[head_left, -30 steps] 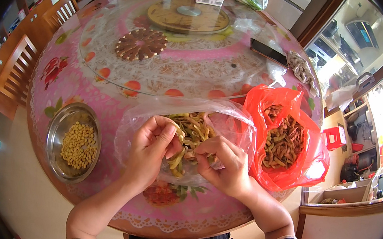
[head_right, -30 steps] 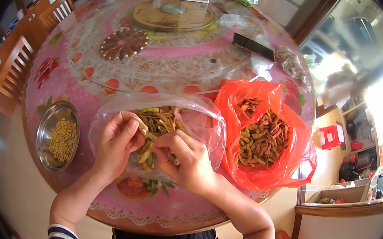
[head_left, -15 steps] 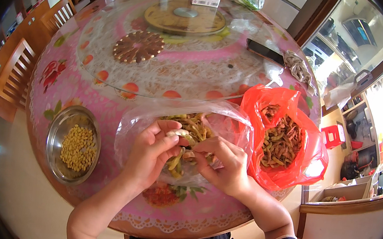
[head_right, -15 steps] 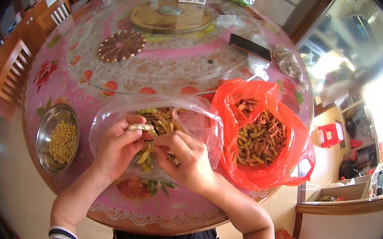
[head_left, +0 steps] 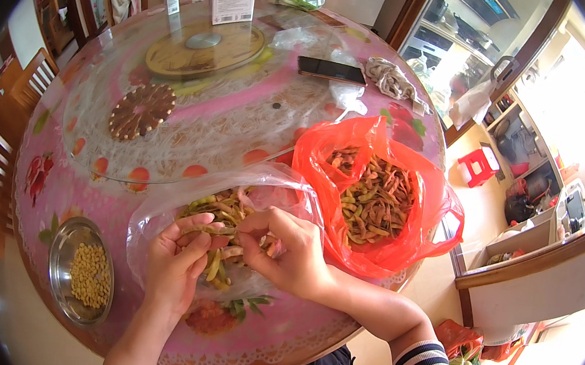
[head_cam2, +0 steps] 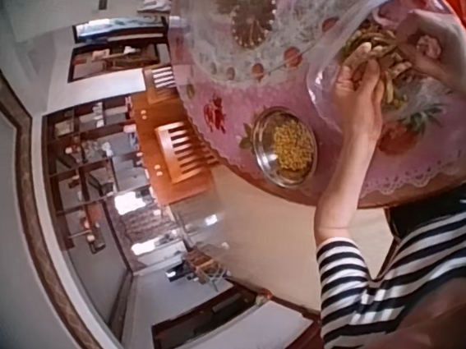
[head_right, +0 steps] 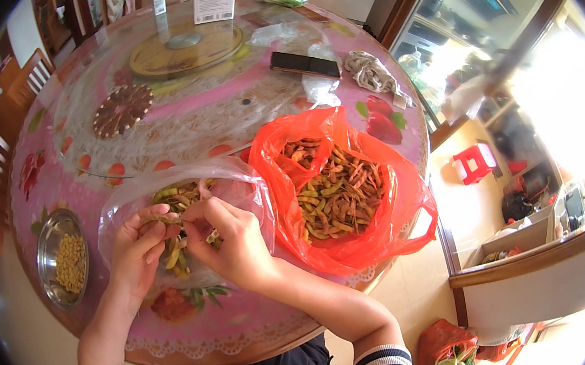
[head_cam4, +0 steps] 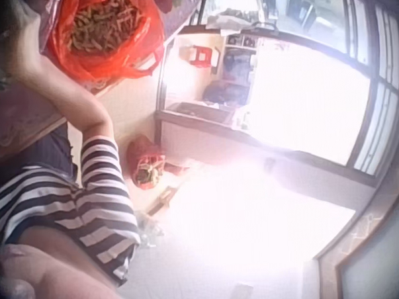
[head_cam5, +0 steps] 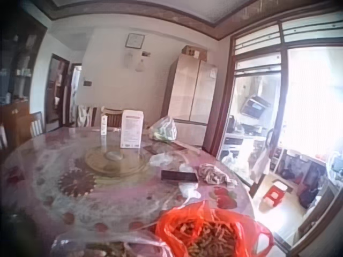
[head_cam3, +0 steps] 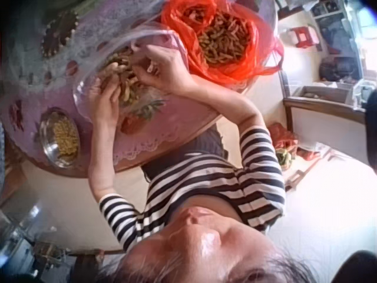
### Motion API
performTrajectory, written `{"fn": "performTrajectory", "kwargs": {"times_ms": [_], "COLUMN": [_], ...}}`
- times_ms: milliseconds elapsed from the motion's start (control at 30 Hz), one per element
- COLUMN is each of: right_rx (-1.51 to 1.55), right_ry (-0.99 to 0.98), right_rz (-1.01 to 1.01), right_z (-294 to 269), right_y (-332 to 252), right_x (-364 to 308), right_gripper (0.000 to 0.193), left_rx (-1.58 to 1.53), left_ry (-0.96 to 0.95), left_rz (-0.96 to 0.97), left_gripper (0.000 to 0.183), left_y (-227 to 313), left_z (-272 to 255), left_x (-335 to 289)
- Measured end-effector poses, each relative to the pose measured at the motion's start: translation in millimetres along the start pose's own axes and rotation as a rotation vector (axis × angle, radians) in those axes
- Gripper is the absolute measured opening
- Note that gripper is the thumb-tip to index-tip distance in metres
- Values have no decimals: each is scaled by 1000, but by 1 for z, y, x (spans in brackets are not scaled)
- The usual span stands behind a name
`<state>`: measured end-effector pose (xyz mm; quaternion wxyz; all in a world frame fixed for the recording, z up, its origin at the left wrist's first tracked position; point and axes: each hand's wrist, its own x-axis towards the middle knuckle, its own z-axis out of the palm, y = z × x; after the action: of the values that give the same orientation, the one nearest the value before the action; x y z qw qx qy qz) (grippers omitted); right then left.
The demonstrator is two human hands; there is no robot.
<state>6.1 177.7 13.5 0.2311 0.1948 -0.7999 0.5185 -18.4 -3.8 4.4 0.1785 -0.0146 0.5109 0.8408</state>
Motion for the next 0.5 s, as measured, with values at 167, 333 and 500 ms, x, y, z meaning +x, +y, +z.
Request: {"fn": "performTrajectory", "kwargs": {"times_ms": [167,333,500], "right_rx": [31,10,-15], "right_ry": [163,158,198], "right_rz": [55,132,-129], "right_z": [-2,2,8], "right_y": [5,18,17], "right_x": [6,9,6], "right_gripper": [16,20,28], "left_rx": [-35,-76,-52], "left_ry": [-45,15,54], "left_rz": [34,88,151], "left_gripper": [19,20,20], "left_y": [2,6,13], "left_z": [-2,-7,-5], "left_x": [1,-3,-5]}}
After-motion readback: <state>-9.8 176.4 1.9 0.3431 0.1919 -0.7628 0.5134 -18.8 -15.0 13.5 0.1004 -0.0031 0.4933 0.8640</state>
